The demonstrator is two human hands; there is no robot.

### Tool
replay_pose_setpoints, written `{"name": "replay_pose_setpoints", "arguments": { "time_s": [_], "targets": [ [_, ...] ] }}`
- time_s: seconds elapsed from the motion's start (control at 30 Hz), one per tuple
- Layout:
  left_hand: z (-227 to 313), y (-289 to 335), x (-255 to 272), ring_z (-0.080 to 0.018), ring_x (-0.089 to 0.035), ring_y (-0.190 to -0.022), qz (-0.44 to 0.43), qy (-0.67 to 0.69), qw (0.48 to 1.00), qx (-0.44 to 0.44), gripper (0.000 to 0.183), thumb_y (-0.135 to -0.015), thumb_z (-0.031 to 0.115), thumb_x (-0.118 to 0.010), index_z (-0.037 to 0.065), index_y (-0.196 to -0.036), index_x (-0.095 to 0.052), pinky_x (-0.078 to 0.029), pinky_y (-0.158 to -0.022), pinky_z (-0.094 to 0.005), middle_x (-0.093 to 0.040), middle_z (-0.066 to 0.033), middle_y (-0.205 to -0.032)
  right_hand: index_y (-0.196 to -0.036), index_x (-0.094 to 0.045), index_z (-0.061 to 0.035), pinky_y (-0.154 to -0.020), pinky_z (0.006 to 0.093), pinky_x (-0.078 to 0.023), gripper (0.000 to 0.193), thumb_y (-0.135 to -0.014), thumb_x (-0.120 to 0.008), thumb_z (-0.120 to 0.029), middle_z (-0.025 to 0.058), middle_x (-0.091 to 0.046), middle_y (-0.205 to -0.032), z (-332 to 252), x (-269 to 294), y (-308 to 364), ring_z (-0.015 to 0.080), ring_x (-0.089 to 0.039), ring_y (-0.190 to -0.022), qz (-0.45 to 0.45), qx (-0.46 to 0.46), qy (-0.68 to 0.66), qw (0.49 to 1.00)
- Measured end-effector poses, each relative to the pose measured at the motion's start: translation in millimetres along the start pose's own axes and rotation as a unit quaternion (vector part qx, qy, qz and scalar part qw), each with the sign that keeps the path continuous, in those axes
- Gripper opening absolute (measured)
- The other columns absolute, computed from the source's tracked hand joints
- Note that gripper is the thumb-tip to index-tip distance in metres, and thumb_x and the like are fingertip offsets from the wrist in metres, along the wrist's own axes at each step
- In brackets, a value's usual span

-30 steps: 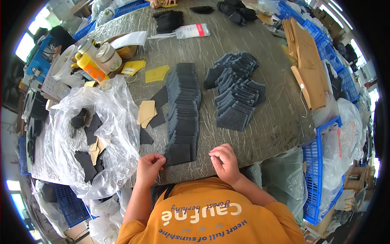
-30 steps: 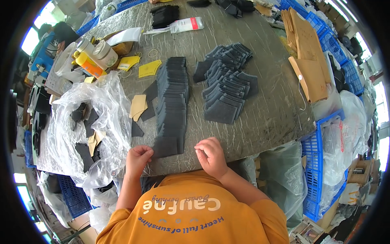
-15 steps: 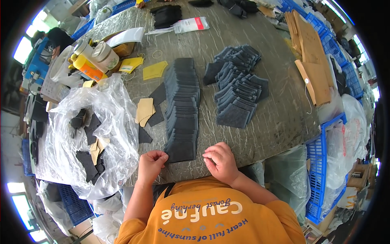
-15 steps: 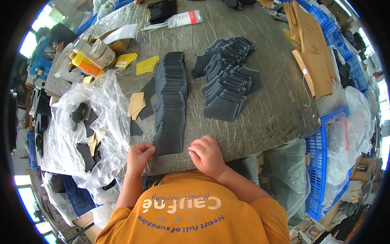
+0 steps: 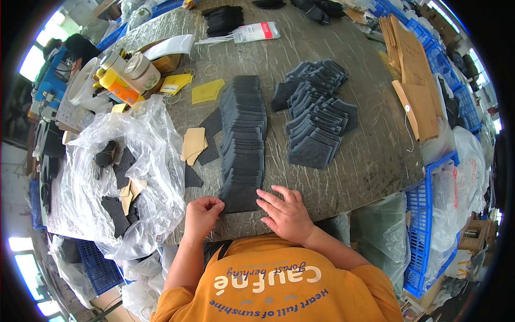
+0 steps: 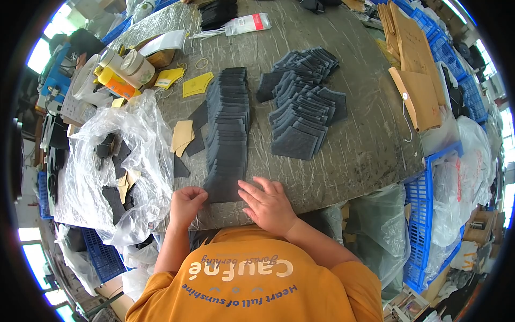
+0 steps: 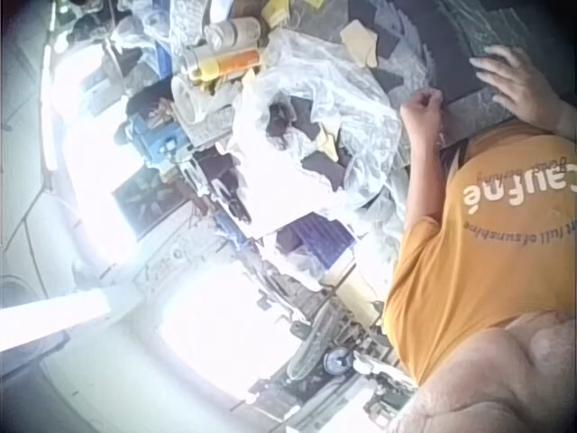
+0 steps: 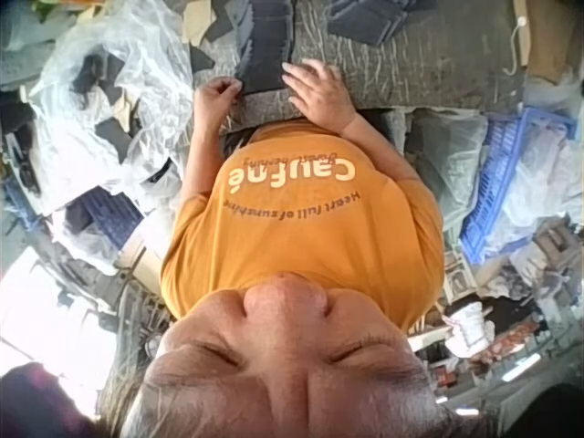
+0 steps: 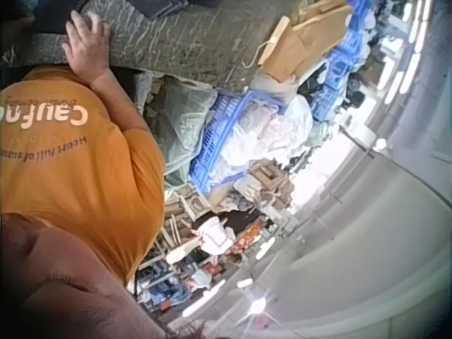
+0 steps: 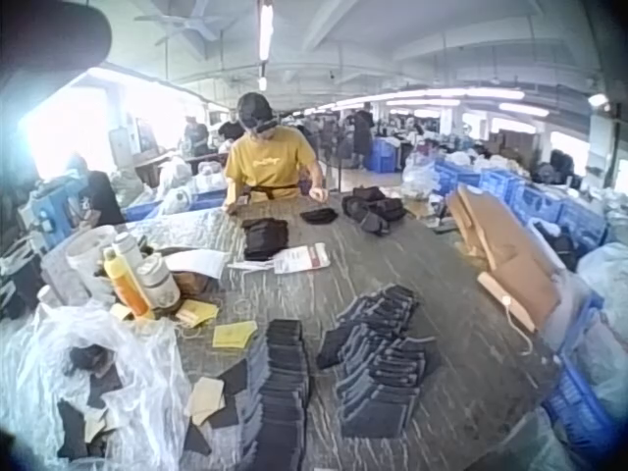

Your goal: Sorting and stacking various leather or synthetic shoe upper components.

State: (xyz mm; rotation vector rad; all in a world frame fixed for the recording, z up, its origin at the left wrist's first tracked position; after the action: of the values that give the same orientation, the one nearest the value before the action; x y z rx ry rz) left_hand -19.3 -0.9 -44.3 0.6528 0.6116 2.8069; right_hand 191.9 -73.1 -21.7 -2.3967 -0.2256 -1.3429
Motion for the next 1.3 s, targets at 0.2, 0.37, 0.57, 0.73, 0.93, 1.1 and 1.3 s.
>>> {"name": "replay_pose_setpoints", "arguments": {
  "time_s": [0.2,0.37,0.57,0.73,0.93,1.1,1.3],
  "targets": [
    [1,1,0,-0.0053,-0.052,-0.054,0.004,-0.005,1.0,-0.011,0.008,-0.078,0.008,-0.067,0.0,-0.078,-0.067,-0.041,-0.051,-0.0208,-0.06,0.0013,-0.063,-0.124,-0.057,-0.0132,-0.094,0.0431,-0.033,0.055,-0.076,-0.068,-0.037,-0.0004,-0.044,-0.137,-2,-6,-3,0.0287,-0.038,-0.122,-0.039,0.021,0.028,0.999],
    [-2,-2,-1,-0.0064,-0.05,-0.053,0.002,-0.065,0.997,-0.04,0.013,-0.076,0.011,-0.07,-0.001,-0.08,-0.068,-0.041,-0.051,-0.0242,-0.062,-0.0035,-0.061,-0.123,-0.058,-0.0204,-0.094,0.0492,-0.03,0.057,-0.074,-0.066,-0.048,-0.0031,-0.041,-0.14,-3,-10,-5,0.031,-0.037,-0.122,-0.071,-0.008,0.064,0.995],
    [21,1,-1,-0.0221,-0.059,-0.054,0.014,-0.237,0.967,-0.096,0.013,-0.072,0.015,-0.069,0.003,-0.078,-0.068,-0.046,-0.055,-0.0325,-0.062,-0.0107,-0.061,-0.116,-0.062,-0.0207,-0.094,0.051,-0.028,0.056,-0.07,-0.068,-0.051,-0.0016,-0.043,-0.135,-5,-11,-12,0.0302,-0.038,-0.119,-0.068,-0.006,0.088,0.994],
    [29,-2,-3,-0.0281,-0.061,-0.066,0.005,-0.279,0.952,-0.127,0.014,-0.071,0.014,-0.069,0.002,-0.076,-0.065,-0.048,-0.061,-0.0353,-0.062,-0.013,-0.074,-0.109,-0.064,-0.0186,-0.094,0.0528,-0.027,0.051,-0.069,-0.07,-0.049,0.0017,-0.047,-0.129,-11,-18,-27,0.0303,-0.039,-0.118,-0.04,0.012,0.093,0.995],
    [37,16,-8,-0.0292,-0.062,-0.077,0.078,-0.209,0.91,-0.351,0.009,-0.072,0.002,-0.069,0.002,-0.08,-0.064,-0.049,-0.067,-0.0357,-0.063,-0.0122,-0.086,-0.093,-0.063,-0.0138,-0.092,0.0415,-0.033,0.028,-0.07,-0.075,-0.025,0.0039,-0.059,-0.104,0,2,-41,0.0263,-0.05,-0.103,0.144,-0.049,-0.038,0.988],
    [49,22,-26,-0.0298,-0.063,-0.075,0.018,-0.019,0.934,-0.357,0.015,-0.075,-0.001,-0.066,0.001,-0.089,-0.064,-0.05,-0.065,-0.0337,-0.064,-0.0133,-0.086,-0.089,-0.065,-0.0112,-0.077,0.0376,-0.038,0.025,-0.066,-0.076,-0.01,0.0043,-0.061,-0.077,32,19,-41,0.0242,-0.057,-0.076,0.153,-0.117,-0.15,0.97],
    [50,-39,24,-0.0318,-0.061,-0.089,0.155,-0.136,0.927,-0.313,0.033,-0.072,-0.003,-0.064,0.002,-0.104,-0.062,-0.049,-0.079,-0.0376,-0.062,-0.016,-0.096,-0.125,-0.051,-0.0104,-0.101,0.0503,-0.025,0.056,-0.074,-0.072,-0.019,0.0143,-0.043,-0.129,83,89,-20,0.0348,-0.035,-0.123,0.214,-0.224,0.147,0.939]
  ]
}}
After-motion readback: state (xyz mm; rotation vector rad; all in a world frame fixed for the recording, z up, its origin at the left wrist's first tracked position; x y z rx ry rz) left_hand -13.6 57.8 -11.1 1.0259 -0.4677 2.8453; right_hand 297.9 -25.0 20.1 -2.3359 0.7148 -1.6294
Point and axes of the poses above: each hand's wrist, its own y-axis away from the middle knuckle, its own x-axis out of the back of the hand, z = x × y, the point moved 5 cm from there along -y, towards the middle knuckle
